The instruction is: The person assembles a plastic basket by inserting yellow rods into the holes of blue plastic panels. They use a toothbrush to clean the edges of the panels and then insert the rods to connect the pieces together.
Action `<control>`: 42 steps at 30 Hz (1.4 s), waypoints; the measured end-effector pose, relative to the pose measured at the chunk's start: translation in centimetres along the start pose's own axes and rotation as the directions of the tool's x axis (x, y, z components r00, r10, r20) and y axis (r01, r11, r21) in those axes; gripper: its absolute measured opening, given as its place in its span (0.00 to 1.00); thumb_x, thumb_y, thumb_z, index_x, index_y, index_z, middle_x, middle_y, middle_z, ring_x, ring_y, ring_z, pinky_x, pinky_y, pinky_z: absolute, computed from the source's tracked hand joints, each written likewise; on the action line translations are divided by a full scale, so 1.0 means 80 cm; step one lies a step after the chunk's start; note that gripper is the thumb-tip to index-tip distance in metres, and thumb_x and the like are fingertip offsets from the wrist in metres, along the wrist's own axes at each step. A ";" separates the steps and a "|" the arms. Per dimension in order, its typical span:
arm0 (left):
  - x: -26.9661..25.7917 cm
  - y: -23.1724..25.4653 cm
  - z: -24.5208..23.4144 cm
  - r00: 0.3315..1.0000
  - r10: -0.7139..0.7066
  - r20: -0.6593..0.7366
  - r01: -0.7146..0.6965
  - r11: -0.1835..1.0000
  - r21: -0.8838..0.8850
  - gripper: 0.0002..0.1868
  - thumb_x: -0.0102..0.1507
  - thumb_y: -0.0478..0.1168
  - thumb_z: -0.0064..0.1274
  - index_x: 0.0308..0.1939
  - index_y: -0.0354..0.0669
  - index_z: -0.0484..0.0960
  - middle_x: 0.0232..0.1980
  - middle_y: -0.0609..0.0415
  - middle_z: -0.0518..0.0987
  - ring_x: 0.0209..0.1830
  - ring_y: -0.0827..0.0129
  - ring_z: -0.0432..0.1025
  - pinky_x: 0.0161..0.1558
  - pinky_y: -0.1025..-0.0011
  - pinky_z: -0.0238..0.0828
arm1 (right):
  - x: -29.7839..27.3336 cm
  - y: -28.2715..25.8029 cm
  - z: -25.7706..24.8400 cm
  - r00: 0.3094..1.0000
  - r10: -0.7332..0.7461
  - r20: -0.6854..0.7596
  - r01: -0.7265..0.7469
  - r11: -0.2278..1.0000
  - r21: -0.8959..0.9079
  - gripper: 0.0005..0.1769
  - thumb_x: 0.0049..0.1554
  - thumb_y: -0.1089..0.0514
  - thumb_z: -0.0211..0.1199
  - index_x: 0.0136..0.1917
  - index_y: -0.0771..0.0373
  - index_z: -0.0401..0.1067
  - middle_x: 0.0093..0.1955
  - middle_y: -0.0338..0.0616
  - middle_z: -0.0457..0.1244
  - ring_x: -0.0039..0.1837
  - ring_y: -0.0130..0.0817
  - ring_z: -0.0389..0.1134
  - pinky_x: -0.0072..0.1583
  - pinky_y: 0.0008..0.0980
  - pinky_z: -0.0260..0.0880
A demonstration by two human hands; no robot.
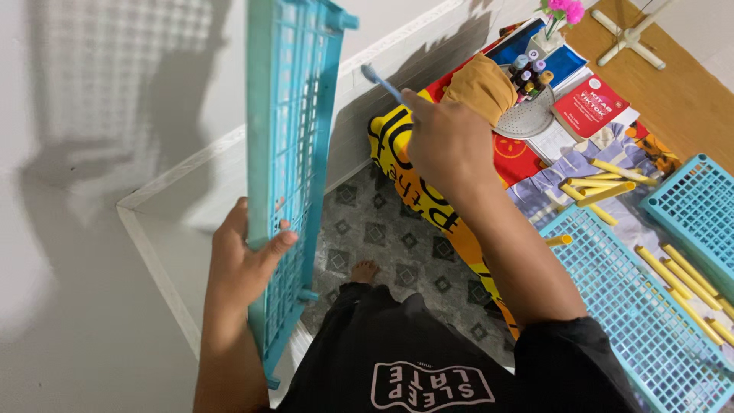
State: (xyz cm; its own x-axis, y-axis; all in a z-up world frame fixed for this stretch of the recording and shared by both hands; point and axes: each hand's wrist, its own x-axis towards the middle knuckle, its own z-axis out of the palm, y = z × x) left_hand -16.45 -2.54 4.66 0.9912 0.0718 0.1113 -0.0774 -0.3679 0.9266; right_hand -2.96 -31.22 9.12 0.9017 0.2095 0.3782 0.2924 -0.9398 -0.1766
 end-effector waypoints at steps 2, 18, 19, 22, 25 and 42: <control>0.003 0.001 -0.003 1.000 0.023 -0.007 -0.024 0.995 -0.094 0.43 0.55 0.66 0.62 0.57 0.30 0.77 0.43 0.47 0.83 0.44 0.63 0.80 0.44 0.65 0.81 | -0.005 0.001 -0.010 0.999 0.025 -0.027 -0.024 0.998 0.063 0.23 0.60 0.60 0.57 0.68 0.48 0.75 0.35 0.50 0.66 0.38 0.50 0.70 0.40 0.51 0.67; -0.021 0.012 -0.018 0.995 0.050 0.087 -0.035 0.986 -0.163 0.46 0.54 0.69 0.59 0.61 0.33 0.78 0.44 0.44 0.85 0.44 0.64 0.81 0.42 0.64 0.81 | 0.017 0.030 0.035 0.913 -0.209 -0.349 0.182 0.977 -0.109 0.27 0.61 0.62 0.63 0.72 0.46 0.74 0.33 0.39 0.61 0.30 0.35 0.62 0.34 0.38 0.62; -0.020 0.011 -0.015 0.993 0.084 0.084 -0.069 0.983 -0.167 0.46 0.56 0.69 0.60 0.62 0.32 0.77 0.44 0.44 0.84 0.45 0.64 0.80 0.45 0.64 0.80 | 0.016 0.028 0.035 0.924 -0.203 -0.323 0.167 0.977 -0.133 0.28 0.60 0.63 0.62 0.72 0.46 0.75 0.33 0.40 0.61 0.29 0.36 0.62 0.33 0.39 0.63; -0.012 0.006 -0.001 0.997 0.002 0.077 0.007 0.994 -0.113 0.45 0.55 0.68 0.61 0.59 0.31 0.77 0.42 0.46 0.83 0.42 0.65 0.81 0.43 0.66 0.82 | -0.003 0.015 0.026 0.969 -0.083 -0.232 0.068 0.995 -0.072 0.24 0.60 0.60 0.60 0.69 0.48 0.76 0.32 0.44 0.62 0.32 0.44 0.64 0.35 0.45 0.65; -0.004 0.003 0.009 0.998 -0.036 0.058 0.040 0.996 -0.080 0.43 0.55 0.65 0.63 0.57 0.31 0.78 0.42 0.46 0.82 0.42 0.64 0.79 0.42 0.65 0.84 | -0.026 0.010 0.006 0.996 0.081 0.022 -0.082 0.994 0.067 0.17 0.62 0.57 0.59 0.63 0.47 0.78 0.33 0.51 0.63 0.35 0.50 0.67 0.38 0.49 0.66; -0.022 0.011 -0.001 0.987 0.090 0.134 -0.061 0.976 -0.207 0.44 0.56 0.64 0.63 0.63 0.32 0.76 0.52 0.41 0.83 0.55 0.56 0.79 0.54 0.56 0.79 | -0.015 0.029 0.018 0.899 -0.120 -0.421 0.185 0.976 0.118 0.19 0.61 0.65 0.66 0.65 0.55 0.79 0.34 0.41 0.60 0.33 0.37 0.64 0.37 0.40 0.63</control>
State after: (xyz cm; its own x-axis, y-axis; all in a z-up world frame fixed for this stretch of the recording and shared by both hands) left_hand -18.27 -2.92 5.27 0.9857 -0.0861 0.1450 -0.1580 -0.1718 0.9724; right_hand -2.86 -33.27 6.92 0.6420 0.1875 0.7435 0.4899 -0.8462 -0.2096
